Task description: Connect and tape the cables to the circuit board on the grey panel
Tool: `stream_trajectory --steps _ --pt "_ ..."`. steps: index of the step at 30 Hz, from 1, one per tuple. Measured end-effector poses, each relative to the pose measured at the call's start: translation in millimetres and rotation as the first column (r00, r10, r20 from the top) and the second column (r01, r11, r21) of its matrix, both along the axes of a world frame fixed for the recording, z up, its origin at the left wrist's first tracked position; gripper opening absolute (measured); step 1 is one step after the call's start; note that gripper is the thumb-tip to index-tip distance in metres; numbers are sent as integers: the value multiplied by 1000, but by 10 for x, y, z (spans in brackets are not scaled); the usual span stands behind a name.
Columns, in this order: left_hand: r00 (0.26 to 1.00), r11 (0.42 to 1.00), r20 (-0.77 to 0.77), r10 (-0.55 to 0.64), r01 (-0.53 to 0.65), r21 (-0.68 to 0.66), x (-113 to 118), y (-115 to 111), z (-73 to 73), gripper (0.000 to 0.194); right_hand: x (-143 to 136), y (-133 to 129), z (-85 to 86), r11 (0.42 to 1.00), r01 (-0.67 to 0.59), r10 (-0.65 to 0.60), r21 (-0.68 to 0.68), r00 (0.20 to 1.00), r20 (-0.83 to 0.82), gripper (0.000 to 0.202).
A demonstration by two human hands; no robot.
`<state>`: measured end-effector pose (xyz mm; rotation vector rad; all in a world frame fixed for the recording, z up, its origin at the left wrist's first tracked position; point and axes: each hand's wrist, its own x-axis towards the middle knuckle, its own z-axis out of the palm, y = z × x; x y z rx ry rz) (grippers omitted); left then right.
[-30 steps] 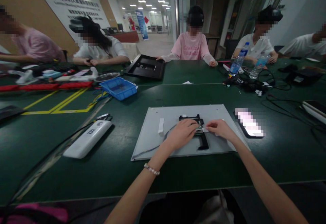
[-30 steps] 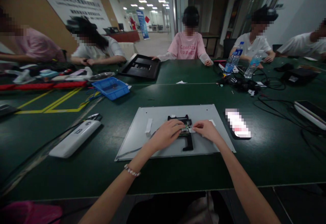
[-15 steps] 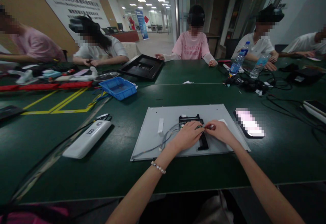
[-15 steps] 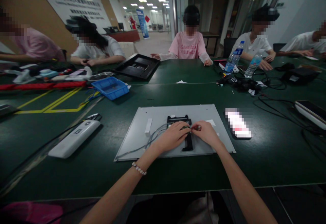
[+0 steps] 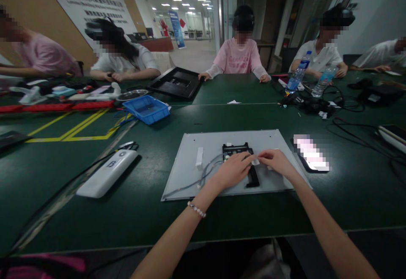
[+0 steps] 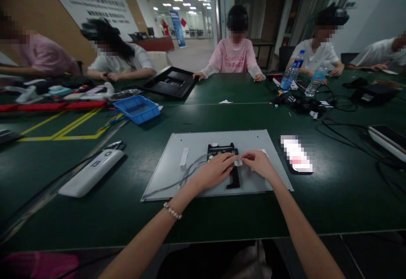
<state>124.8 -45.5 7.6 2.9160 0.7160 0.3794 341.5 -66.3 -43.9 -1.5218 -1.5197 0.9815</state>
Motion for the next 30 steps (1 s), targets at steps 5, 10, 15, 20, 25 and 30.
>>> stream_trajectory --steps 5,10,15,20,25,30 --pt "1000 1000 -21 -5 5 -17 1 2 19 41 6 -12 30 1000 -6 6 -11 999 -47 18" --pt "999 1000 -28 -18 19 9 -2 8 -6 35 -54 -27 27 999 -12 9 53 999 51 14" --pt "999 999 -16 -39 39 24 -7 20 -41 26 -47 -53 82 994 -15 -5 106 983 185 15" --pt "999 999 -13 -40 40 30 -10 18 -61 27 -33 -84 147 985 -107 61 138 951 302 22" --pt "999 999 -9 -36 36 3 -1 7 -58 28 -85 -82 117 970 -168 108 174 945 308 19" --pt "1000 999 18 -11 12 -53 -6 6 -43 38 -51 -60 97 985 -128 110 112 981 160 14"
